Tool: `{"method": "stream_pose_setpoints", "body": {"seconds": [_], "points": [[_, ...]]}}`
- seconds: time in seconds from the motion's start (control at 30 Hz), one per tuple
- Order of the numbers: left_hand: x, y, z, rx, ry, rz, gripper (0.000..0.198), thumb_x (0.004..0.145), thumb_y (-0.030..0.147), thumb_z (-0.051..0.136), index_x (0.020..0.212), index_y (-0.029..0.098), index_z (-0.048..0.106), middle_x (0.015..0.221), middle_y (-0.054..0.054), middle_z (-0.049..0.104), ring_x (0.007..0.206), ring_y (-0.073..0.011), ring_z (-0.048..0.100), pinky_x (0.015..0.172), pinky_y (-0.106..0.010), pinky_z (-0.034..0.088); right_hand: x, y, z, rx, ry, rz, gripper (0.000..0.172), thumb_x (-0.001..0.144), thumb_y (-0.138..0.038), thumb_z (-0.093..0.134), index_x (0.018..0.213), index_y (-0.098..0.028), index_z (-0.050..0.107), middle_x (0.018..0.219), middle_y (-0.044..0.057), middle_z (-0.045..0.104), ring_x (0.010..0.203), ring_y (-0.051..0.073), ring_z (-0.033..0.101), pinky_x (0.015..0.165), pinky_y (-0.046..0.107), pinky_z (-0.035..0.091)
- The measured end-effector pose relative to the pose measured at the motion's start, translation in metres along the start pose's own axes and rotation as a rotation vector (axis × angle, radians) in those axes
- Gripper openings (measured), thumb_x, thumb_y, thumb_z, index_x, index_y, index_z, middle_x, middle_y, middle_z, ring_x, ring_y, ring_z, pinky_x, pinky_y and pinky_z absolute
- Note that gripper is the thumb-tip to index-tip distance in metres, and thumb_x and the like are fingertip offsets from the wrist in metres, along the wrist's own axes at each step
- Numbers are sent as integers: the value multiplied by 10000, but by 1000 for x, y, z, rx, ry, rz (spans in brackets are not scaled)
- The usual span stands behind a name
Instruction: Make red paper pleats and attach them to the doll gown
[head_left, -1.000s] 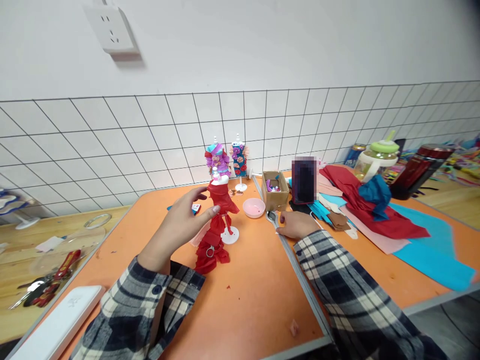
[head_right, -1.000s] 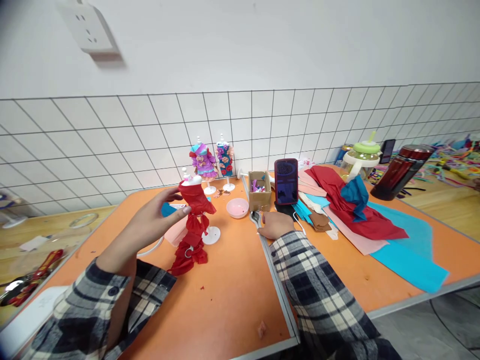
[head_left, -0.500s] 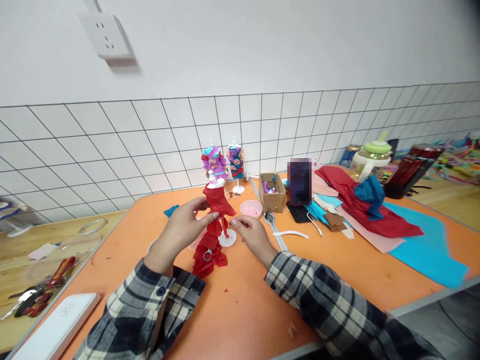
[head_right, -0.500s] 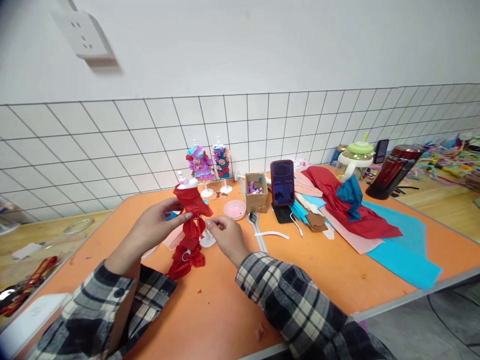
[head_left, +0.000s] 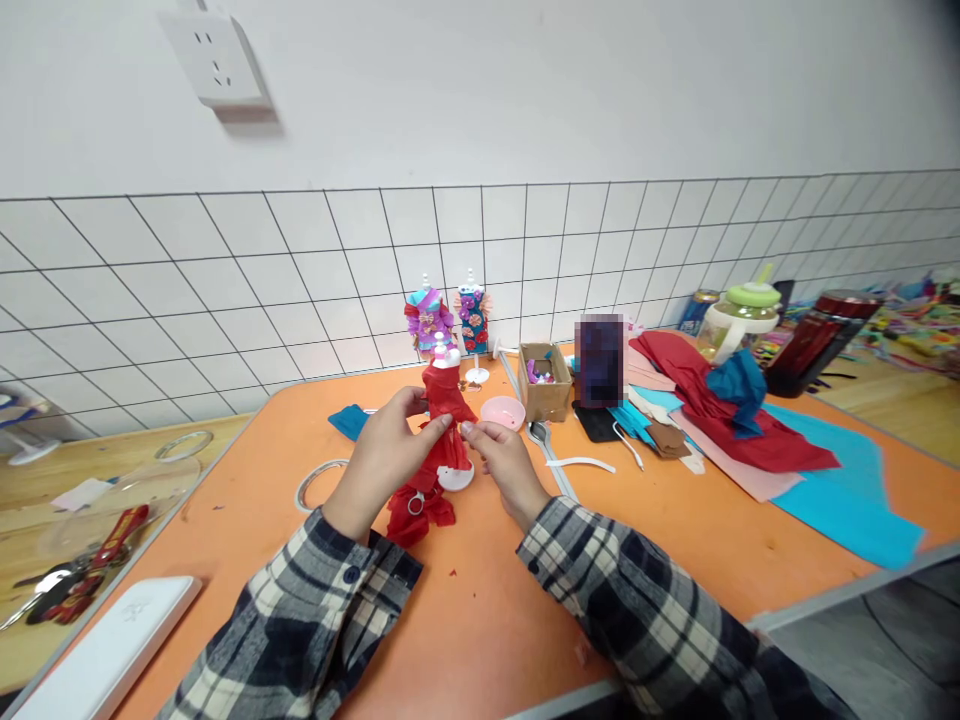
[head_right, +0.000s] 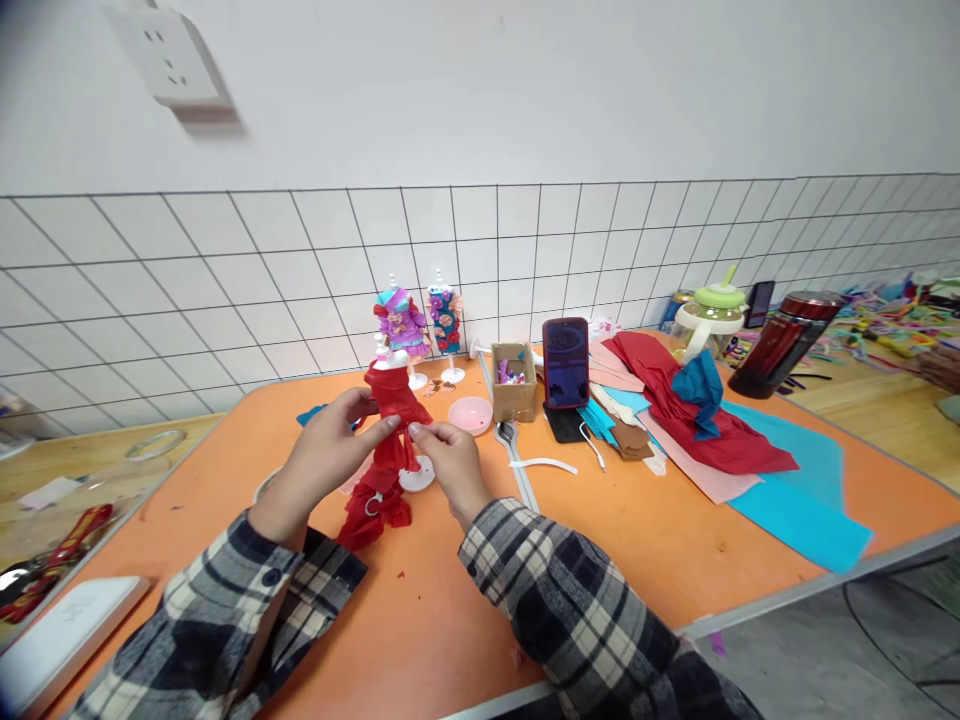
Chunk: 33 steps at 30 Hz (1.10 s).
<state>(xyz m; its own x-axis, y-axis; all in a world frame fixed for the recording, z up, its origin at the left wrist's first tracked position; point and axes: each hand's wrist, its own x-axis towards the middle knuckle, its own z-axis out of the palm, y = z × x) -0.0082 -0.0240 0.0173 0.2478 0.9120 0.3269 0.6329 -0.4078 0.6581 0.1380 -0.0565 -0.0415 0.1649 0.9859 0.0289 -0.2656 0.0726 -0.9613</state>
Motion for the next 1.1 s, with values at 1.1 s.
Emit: {"method": "stream_pose_setpoints", "body": {"seconds": [1.1], "points": [[3,0,-3,194,87,42,276,805,432,574,943,196,617,974,-68,681,944,-263,624,864,-401,481,4,12,-10,-506,161,-541,175,819,-264,592,901,-211,737,717,3,580,608,127,485,586,254,391]]}}
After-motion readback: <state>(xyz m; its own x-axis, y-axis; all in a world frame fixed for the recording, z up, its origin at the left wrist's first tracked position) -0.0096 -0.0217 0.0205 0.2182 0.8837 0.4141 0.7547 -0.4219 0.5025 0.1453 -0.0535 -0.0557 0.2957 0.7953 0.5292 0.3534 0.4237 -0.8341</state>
